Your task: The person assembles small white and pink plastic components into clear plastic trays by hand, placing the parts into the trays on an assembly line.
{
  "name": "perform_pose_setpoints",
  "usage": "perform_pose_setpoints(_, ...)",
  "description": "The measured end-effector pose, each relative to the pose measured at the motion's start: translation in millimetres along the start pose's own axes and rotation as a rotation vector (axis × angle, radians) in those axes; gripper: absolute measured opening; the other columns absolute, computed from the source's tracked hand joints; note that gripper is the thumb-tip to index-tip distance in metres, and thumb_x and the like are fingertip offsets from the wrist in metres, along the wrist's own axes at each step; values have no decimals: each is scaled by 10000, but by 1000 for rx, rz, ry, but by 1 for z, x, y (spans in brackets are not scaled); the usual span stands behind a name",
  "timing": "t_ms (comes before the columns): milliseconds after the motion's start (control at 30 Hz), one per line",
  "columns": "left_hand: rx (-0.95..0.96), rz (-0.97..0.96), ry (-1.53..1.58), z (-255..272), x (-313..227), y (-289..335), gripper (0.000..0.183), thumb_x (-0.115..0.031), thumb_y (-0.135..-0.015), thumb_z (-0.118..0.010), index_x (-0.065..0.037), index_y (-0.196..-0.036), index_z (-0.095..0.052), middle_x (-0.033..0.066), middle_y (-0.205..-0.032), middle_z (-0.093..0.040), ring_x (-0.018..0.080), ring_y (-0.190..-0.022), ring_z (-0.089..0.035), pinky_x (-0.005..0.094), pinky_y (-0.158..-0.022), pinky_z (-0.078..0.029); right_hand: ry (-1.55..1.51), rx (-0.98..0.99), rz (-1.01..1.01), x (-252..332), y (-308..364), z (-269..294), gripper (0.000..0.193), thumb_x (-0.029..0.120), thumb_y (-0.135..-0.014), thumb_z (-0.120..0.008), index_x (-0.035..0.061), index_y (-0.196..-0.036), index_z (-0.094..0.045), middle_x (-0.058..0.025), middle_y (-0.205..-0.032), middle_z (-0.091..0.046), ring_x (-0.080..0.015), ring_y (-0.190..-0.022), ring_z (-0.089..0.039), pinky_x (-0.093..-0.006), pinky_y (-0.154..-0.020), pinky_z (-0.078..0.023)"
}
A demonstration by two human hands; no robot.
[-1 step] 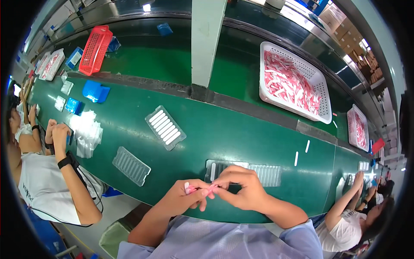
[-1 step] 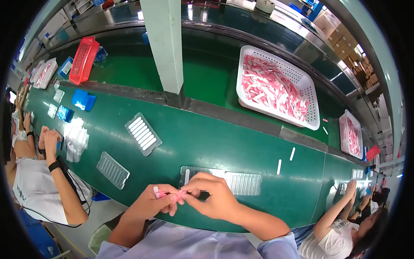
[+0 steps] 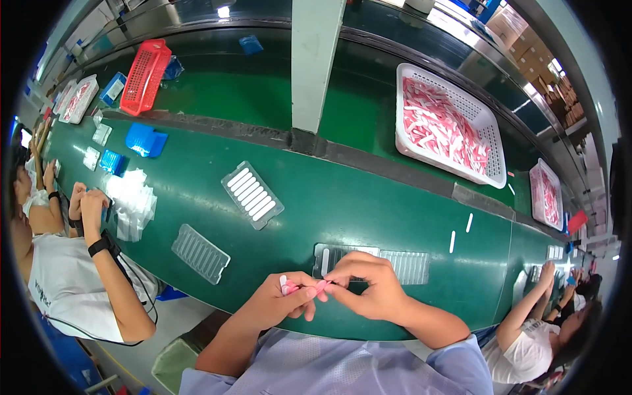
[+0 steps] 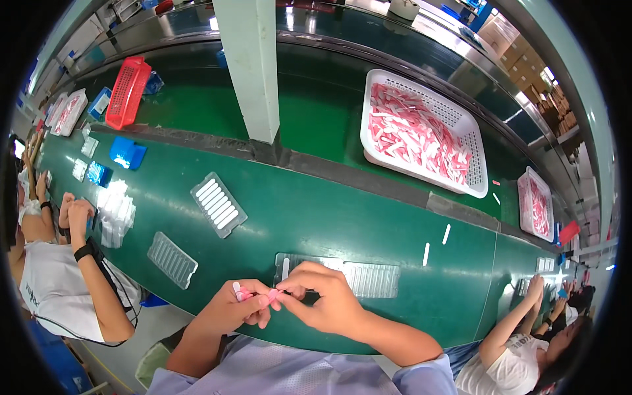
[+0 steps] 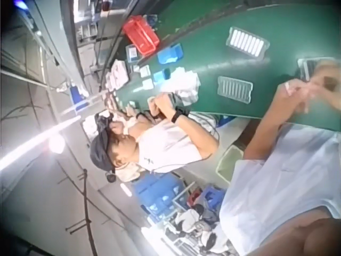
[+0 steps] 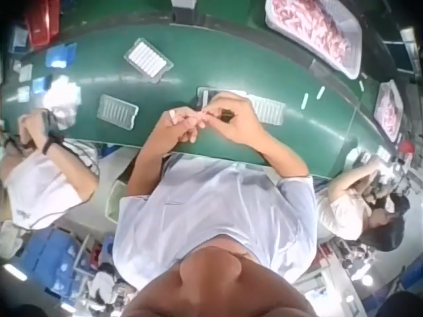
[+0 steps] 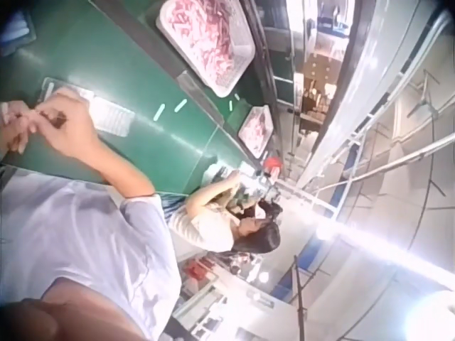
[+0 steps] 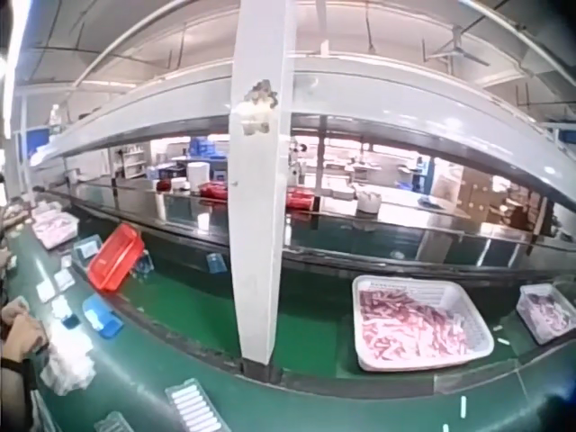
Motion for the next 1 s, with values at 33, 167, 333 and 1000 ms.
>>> perform_pose_setpoints(33,9,2,91,2,4,-1,214,-215,-1044,-609,-15,-1058,-684,79,-747,-677,71,-556,-491,240,-480,-301,-1,-2,-1,-1,0,-3,232,-30,-820,-795,23,-1045,-777,-76,-897,-694,-150,-752,-663,-279,-679,-538)
perform_pose_setpoints(167,40,-8,207,11,22,-2,207,-182,-1054,-587,-3,-1067,-690,96,-922,-709,100,-603,-562,235,-488,-327,-59,-3,17,-2,-3,-6,195,-4,-856,-775,45,-1045,-781,-61,-877,-694,-135,-724,-641,-270,-643,-520)
perform_pose_setpoints(333,6,-15,338,9,34,-3,175,-159,-1046,-599,0,-1061,-672,132,-975,-701,99,-572,-529,240,-468,-291,-109,71,-61,-15,-3,-8,163,19,-905,-740,52,-1060,-780,-54,-866,-697,-118,-693,-626,-268,-624,-517)
perform_pose_setpoints(1000,-88,40,465,9,47,1,199,-158,-1063,-575,4,-1135,-665,141,-1025,-675,109,-554,-500,239,-448,-268,690,-205,488,-16,9,11,178,119,-754,-871,83,-906,-785,-32,-818,-673,-194,-676,-603,-319,-569,-460)
Point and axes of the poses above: each hand's wrist, its own y-axis away from the middle knuckle, its own z-axis out of the back of the hand, x = y × z, the point moved 5 cm from there along -y, towards the middle knuckle
